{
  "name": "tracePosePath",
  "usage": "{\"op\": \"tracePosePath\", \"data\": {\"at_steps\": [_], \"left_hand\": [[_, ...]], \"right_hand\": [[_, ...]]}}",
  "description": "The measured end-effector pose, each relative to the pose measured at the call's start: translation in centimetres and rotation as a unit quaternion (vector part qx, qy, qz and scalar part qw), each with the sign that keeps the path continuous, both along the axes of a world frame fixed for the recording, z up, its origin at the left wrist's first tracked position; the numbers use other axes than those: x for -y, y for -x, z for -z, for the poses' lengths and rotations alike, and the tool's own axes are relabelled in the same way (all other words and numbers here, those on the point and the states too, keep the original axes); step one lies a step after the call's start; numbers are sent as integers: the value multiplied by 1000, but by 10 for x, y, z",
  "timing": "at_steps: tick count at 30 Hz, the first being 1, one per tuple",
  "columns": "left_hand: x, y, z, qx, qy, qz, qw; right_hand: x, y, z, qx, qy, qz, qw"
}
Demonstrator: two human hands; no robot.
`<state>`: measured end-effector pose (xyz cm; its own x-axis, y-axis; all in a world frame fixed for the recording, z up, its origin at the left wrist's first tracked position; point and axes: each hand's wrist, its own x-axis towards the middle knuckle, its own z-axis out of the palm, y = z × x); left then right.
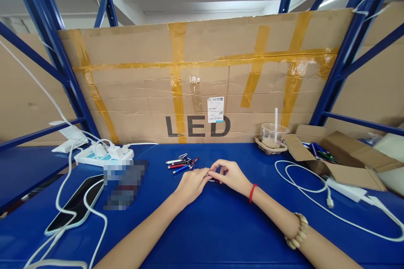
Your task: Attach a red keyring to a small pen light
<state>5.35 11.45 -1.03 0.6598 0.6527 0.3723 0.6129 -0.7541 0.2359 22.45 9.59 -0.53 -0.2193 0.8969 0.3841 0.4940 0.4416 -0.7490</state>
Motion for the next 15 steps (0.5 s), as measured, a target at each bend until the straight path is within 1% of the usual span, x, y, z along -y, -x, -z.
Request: {"op": "tracePosePath", "data": {"at_steps": [6,10,15], "left_hand": [[2,2,-2,-11,-19,-4,1000],[1,1,0,-19,-28,-9,999],[0,0,2,-19,-17,-11,1000]], "right_hand": [[0,1,-1,22,8,8,1000],[0,0,0,25,15,7,1000],[1,1,-1,27,8,8,1000]]}}
